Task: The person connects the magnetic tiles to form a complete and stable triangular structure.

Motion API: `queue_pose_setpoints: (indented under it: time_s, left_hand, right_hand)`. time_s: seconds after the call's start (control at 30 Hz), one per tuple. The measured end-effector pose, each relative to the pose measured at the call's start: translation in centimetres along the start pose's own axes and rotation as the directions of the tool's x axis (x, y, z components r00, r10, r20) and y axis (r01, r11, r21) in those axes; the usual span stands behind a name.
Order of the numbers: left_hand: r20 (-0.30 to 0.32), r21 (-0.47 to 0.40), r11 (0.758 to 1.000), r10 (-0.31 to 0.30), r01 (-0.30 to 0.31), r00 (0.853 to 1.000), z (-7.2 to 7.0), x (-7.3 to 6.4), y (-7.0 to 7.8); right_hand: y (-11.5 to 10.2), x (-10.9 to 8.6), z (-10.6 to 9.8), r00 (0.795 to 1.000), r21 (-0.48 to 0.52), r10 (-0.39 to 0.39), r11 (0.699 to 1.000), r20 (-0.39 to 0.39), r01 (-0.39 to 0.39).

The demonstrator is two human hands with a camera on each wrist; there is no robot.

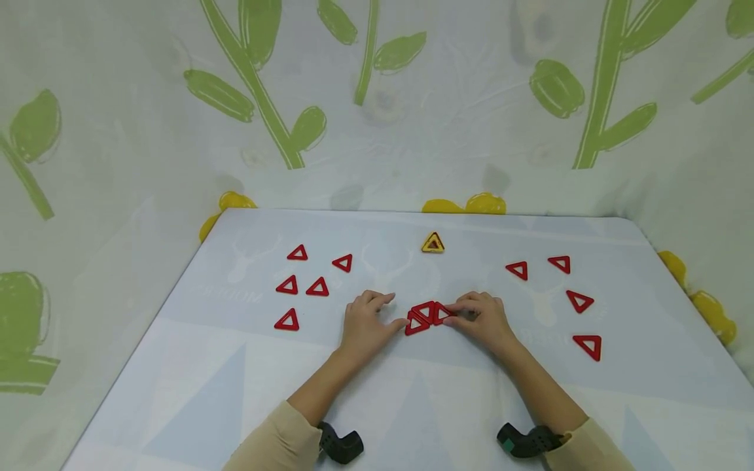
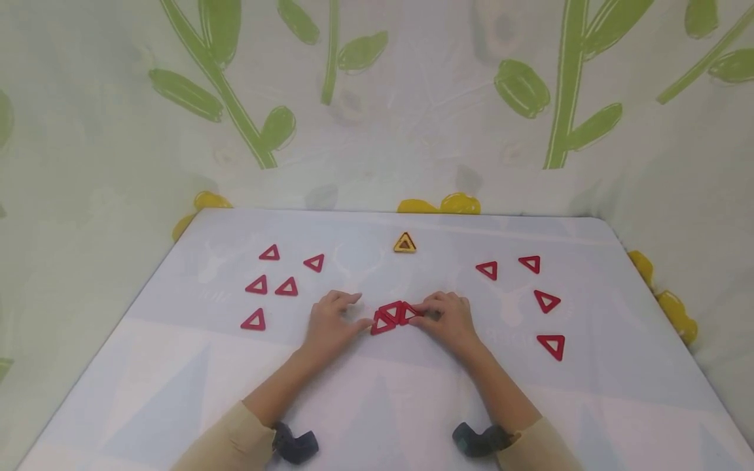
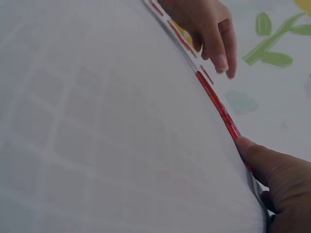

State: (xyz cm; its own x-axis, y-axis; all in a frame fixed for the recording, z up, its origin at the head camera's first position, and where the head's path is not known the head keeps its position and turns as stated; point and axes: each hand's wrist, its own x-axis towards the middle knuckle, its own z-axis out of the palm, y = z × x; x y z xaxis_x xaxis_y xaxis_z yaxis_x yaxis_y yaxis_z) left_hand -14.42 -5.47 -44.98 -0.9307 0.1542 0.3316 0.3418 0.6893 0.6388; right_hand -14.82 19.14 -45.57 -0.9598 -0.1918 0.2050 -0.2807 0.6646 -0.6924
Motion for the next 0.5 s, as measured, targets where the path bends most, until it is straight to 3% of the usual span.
queue_pose_setpoints:
  time_s: [0.2, 0.5]
  left_hand:
    - [0.006, -0.028, 0.996, -0.082, 0.082, 0.997, -1.9, 1.7, -0.8]
    - [-0.055, -0.039, 0.984, -0.178, 0.176, 0.982, -4.3, 4.1, -2.7]
  right_hand:
    - [0.0, -0.1, 0.0, 1.0, 0.009, -0.004, 1.0, -0.004, 0.004]
    - [0.1, -0.2, 0.0, 1.0, 0.014, -0.008, 1.0, -0.012, 0.008]
